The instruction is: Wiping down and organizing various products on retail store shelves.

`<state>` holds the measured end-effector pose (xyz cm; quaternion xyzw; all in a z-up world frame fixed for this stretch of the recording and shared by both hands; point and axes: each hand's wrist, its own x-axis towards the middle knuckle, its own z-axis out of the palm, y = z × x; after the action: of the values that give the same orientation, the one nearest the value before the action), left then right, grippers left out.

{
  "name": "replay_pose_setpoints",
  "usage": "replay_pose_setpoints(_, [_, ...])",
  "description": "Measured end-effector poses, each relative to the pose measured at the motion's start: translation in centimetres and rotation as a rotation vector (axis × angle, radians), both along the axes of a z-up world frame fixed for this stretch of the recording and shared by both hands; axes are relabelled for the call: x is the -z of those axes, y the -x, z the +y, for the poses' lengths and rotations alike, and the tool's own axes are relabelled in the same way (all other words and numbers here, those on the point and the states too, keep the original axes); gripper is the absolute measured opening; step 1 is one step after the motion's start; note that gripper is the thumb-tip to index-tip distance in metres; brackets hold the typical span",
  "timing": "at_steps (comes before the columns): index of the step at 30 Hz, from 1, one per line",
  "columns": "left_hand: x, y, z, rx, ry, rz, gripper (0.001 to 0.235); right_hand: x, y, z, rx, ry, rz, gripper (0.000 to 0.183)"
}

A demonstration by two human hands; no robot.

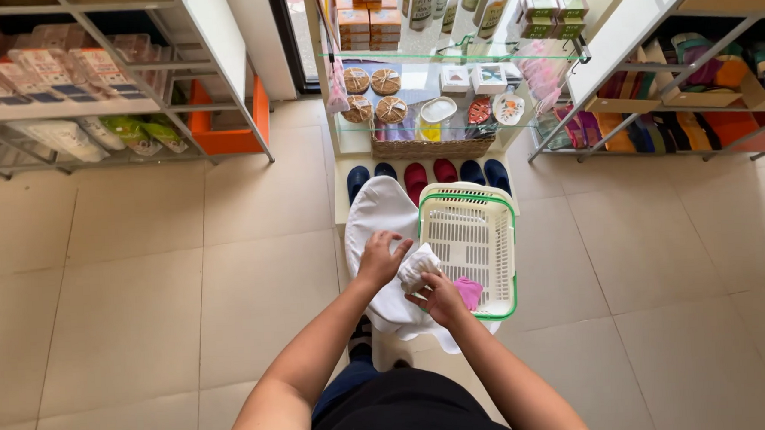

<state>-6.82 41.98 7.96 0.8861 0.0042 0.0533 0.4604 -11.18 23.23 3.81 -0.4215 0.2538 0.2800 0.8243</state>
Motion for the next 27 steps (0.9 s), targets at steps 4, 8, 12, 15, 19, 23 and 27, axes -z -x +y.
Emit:
replay_pose_setpoints(4, [0.6,1.5,-1.7,0.006,0.153,0.001,0.044,-1.3,0.4,-1.0,-0.014,-0.031,-0.052,0.037])
replay_pose_setpoints(8, [0.7,3.7,-1.8,0.013,0.249,0.242,0.045,-1.5,0.2,-1.4,0.000,-0.108,-0.036,0.038])
replay_pose_setpoints(12, [2.0,3.8,-0.6,-0.004,0.234,0.210,0.042,-1.1,0.0,-1.0,0.019,-0.178,-0.065,0.043])
replay_pose_setpoints(15, [1.2,3.3,0.3,-0.034,0.250,0.195,0.040,-3.0,0.0,-0.1,0.015,-0.157,-0.068,0.045])
replay_pose_setpoints(19, [1.4,2.1,1.1,-0.064,0.252,0.153,0.039,-2.5,-1.2,0.4,0.000,-0.154,-0.082,0.045])
replay_pose_setpoints(23, [1.0,0.9,1.9,-0.093,0.260,0.231,0.039,-2.6,-2.7,1.0,0.023,-0.104,-0.111,0.044])
replay_pose_setpoints(27, [1.8,-0.6,2.9,-0.034,0.277,0.278,0.039,-2.2,-3.7,1.9,0.024,-0.089,-0.131,0.042])
